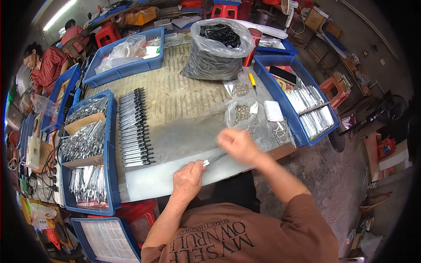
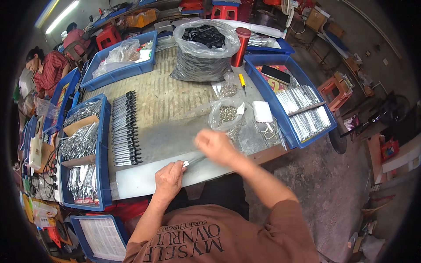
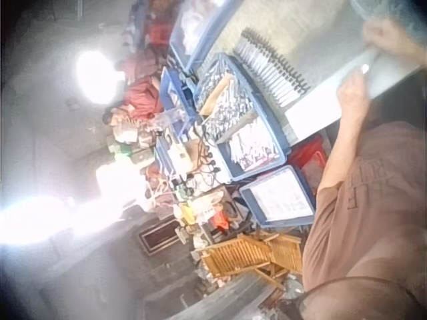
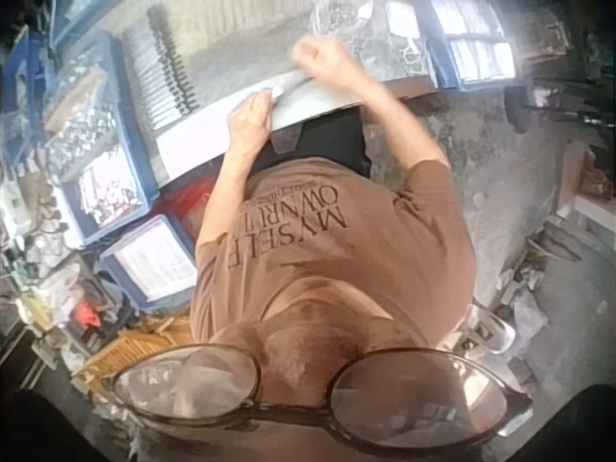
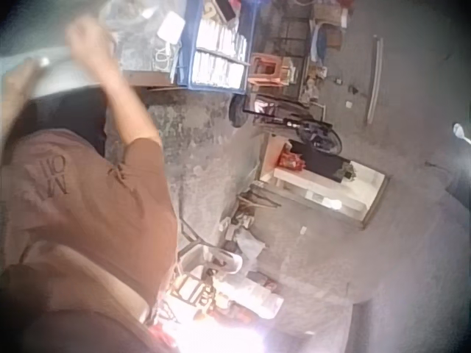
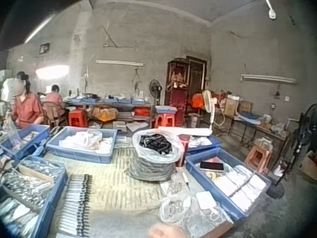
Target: The person assembles umbrella ribs by picking metal rib pieces from a tray, grabbing plastic caps, and fitting the caps onto the ends of the metal ribs by hand.
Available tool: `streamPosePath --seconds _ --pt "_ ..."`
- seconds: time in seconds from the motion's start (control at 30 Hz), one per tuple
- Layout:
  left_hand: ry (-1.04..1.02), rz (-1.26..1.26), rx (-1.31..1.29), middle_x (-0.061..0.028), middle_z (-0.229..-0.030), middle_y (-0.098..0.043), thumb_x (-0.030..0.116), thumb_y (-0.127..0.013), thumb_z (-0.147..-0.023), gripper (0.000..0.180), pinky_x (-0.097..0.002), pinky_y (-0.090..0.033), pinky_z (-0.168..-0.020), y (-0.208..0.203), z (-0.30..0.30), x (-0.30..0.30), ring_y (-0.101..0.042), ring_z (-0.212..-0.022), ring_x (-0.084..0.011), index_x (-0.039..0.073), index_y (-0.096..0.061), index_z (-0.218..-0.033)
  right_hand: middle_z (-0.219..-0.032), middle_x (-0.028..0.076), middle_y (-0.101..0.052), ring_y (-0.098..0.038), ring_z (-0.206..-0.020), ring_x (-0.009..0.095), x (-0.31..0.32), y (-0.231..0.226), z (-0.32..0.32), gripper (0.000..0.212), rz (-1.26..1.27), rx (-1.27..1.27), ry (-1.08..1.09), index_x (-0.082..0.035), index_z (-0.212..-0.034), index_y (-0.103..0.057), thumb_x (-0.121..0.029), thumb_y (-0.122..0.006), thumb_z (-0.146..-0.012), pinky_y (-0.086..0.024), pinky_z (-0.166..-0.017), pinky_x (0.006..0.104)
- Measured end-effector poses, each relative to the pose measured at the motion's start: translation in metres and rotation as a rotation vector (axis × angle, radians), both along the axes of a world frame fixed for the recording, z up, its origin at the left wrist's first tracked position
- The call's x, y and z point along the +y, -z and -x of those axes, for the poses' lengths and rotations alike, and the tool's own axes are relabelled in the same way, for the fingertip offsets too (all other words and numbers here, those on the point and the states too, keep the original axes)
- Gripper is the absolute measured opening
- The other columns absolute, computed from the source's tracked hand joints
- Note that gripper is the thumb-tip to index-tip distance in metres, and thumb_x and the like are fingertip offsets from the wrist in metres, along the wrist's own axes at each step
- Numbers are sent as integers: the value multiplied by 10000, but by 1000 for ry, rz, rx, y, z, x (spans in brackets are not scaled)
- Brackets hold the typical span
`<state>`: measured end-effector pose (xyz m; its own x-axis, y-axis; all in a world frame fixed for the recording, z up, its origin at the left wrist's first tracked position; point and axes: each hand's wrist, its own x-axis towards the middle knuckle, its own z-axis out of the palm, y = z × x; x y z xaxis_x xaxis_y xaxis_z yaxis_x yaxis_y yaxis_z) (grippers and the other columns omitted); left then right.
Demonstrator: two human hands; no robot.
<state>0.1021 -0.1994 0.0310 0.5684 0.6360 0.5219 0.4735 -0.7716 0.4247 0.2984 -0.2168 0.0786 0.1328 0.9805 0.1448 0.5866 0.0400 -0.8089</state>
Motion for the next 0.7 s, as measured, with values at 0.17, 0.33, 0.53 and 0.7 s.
streamPosePath --seconds 0.17,0.33,0.53,0.7 --pt "-12 -23 71 -69 -610 -496 96 -617 -768 109 -349 -442 -463 11 3 3 -546 -524 -243 54 -528 -816 -773 143 -631 -622 -720 255 97 -71 -96 202 -407 -217 216 -11 -878 -622 -191 -568 -804 -464 -646 332" --pt "10 -47 102 -60 -611 -496 119 -617 -770 127 -337 -455 -459 14 4 3 -556 -532 -217 53 -510 -786 -868 190 -626 -599 -860 337 172 -103 -136 261 -326 -513 169 -24 -920 -636 -215 -550 -765 -459 -752 374" --pt "23 -27 119 -58 -606 -487 134 -625 -765 141 -338 -453 -458 10 5 4 -553 -530 -218 59 -506 -780 -969 186 -629 -586 -952 328 216 -110 -137 278 88 -870 -27 -23 -986 -640 -128 -562 -741 -454 -821 388" --pt "22 -20 106 -59 -602 -480 137 -624 -764 144 -336 -456 -468 9 4 4 -552 -535 -219 63 -501 -773 -948 197 -627 -588 -929 336 221 -112 -138 262 118 -925 -20 -19 -962 -642 -145 -569 -743 -454 -802 396"
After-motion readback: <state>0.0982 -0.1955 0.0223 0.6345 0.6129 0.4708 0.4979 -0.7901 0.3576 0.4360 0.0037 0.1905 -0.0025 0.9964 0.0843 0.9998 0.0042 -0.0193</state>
